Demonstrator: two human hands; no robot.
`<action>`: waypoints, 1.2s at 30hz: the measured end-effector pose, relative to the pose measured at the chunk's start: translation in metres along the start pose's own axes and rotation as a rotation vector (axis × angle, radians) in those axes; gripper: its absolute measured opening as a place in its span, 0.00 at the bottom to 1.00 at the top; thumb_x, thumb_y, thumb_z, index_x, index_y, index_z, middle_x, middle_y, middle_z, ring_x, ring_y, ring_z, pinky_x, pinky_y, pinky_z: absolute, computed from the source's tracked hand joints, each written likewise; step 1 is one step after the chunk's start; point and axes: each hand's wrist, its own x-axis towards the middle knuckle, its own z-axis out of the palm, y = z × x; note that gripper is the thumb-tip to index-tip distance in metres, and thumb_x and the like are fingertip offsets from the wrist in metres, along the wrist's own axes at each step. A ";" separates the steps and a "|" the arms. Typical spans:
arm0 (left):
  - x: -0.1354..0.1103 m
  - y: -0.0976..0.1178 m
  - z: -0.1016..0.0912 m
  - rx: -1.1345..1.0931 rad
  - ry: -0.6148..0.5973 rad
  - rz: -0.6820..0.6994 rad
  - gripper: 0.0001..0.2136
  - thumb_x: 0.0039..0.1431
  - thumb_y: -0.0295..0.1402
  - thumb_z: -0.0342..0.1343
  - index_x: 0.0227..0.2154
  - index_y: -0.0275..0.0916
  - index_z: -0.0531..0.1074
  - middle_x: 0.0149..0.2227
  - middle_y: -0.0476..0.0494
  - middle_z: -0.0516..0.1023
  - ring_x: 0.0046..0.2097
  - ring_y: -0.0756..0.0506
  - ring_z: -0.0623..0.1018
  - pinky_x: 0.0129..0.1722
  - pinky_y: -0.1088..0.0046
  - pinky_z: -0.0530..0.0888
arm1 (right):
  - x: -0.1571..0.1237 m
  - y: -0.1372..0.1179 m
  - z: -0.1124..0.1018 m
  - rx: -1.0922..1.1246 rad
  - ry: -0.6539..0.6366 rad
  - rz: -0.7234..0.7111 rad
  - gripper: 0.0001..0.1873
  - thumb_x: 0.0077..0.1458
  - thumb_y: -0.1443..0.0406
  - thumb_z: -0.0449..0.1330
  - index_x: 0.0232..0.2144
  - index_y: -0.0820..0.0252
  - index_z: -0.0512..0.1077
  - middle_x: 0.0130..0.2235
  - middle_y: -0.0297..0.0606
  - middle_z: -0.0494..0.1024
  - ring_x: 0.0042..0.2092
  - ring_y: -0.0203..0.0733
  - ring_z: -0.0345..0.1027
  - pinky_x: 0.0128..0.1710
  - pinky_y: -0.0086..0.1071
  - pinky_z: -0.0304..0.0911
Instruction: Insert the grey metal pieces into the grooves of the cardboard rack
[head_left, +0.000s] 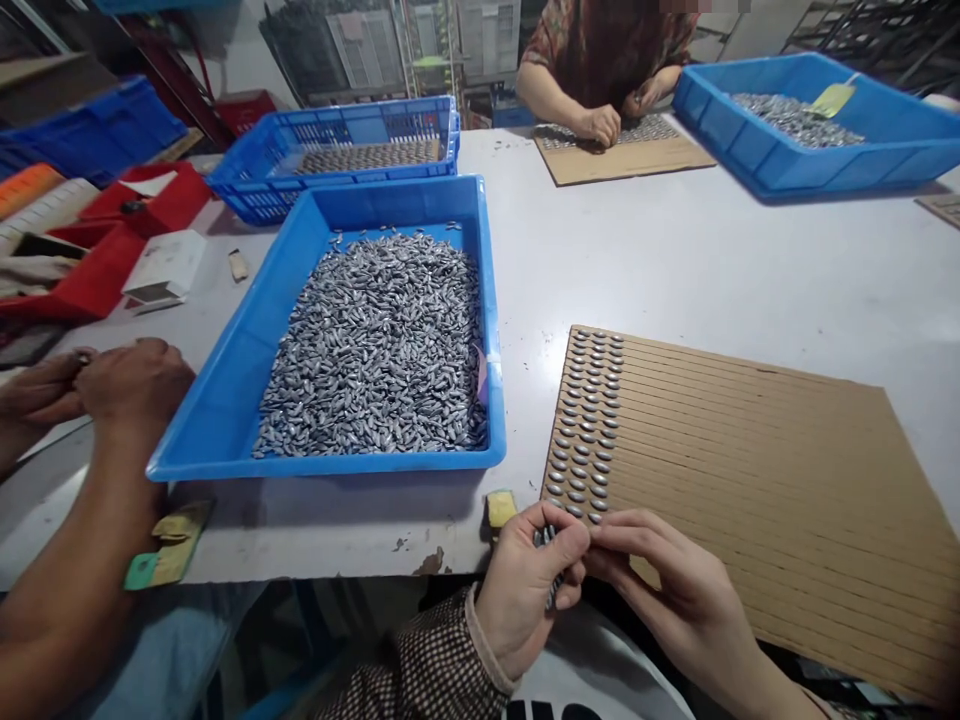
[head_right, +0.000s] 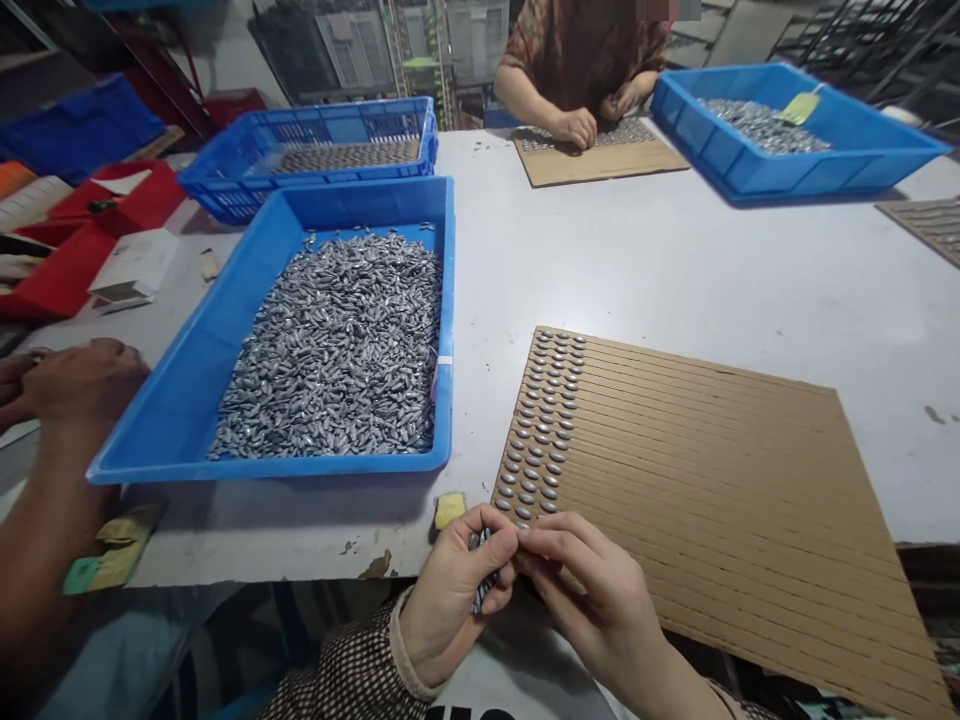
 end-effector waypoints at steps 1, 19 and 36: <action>0.001 0.000 0.000 0.006 -0.001 -0.005 0.18 0.45 0.43 0.69 0.27 0.35 0.68 0.20 0.53 0.66 0.21 0.57 0.62 0.18 0.82 0.53 | 0.000 0.000 -0.002 -0.018 0.014 -0.015 0.13 0.60 0.70 0.57 0.46 0.54 0.74 0.39 0.41 0.77 0.38 0.40 0.74 0.34 0.28 0.72; -0.014 0.026 -0.009 -0.160 0.044 0.037 0.10 0.60 0.34 0.56 0.41 0.33 0.73 0.29 0.47 0.70 0.24 0.56 0.67 0.16 0.85 0.57 | -0.034 0.048 0.009 -0.296 0.034 -0.025 0.10 0.62 0.72 0.55 0.43 0.56 0.70 0.37 0.39 0.77 0.36 0.38 0.72 0.35 0.29 0.69; -0.011 0.010 -0.018 -0.008 0.021 -0.014 0.15 0.52 0.40 0.66 0.35 0.33 0.74 0.24 0.53 0.66 0.20 0.60 0.57 0.15 0.83 0.49 | -0.033 0.050 0.013 -0.511 0.049 -0.056 0.10 0.62 0.69 0.54 0.39 0.57 0.75 0.36 0.41 0.75 0.35 0.39 0.70 0.32 0.29 0.68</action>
